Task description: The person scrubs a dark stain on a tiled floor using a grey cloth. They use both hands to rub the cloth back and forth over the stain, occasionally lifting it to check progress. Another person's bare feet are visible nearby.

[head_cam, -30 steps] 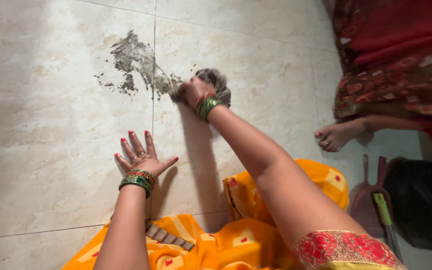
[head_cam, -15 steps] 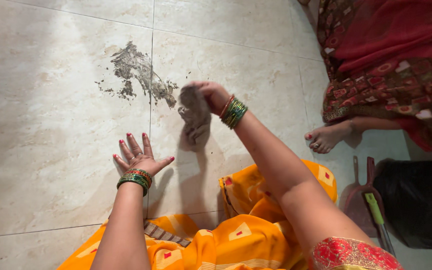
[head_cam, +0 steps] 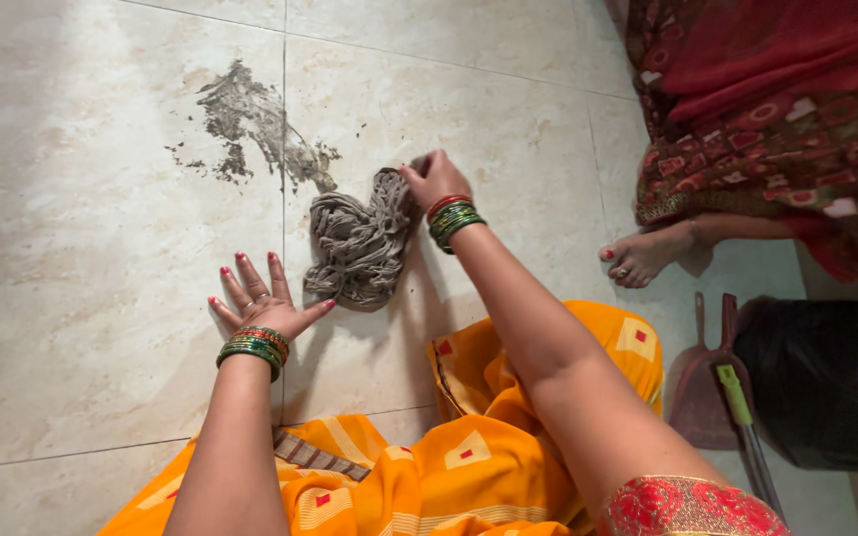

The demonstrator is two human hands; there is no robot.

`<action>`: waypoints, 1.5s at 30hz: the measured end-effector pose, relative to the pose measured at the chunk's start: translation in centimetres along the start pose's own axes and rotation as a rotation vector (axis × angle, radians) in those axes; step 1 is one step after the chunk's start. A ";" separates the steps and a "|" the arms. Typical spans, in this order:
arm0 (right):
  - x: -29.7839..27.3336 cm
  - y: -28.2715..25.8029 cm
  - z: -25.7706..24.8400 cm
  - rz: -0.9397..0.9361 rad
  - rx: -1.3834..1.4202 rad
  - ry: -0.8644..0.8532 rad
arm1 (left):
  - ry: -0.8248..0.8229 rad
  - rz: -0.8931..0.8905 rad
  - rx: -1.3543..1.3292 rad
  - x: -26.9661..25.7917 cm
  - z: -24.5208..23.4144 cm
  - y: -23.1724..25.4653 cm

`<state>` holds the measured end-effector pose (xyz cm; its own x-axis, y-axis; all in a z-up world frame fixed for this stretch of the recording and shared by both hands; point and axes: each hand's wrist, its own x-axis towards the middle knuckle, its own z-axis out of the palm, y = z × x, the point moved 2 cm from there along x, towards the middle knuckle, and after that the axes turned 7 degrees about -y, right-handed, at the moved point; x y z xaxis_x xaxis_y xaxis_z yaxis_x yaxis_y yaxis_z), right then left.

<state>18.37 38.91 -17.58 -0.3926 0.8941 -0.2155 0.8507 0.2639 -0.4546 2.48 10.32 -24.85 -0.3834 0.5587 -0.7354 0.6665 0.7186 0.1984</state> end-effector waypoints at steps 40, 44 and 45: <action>-5.4 1.1 10.1 0.341 -0.209 0.048 | -0.028 -0.020 -0.016 -1.0 -0.7 0.4; -1.1 0.5 9.8 0.285 -0.269 -0.017 | -0.036 -0.017 -0.013 -0.5 -0.4 0.4; 0.0 0.3 9.8 0.262 -0.283 -0.032 | -0.054 -0.019 -0.010 -0.4 -0.3 0.2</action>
<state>15.26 35.43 -26.16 -0.1564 0.9339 -0.3215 0.9846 0.1218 -0.1252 2.58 10.41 -24.31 -0.3606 0.5223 -0.7728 0.6528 0.7331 0.1909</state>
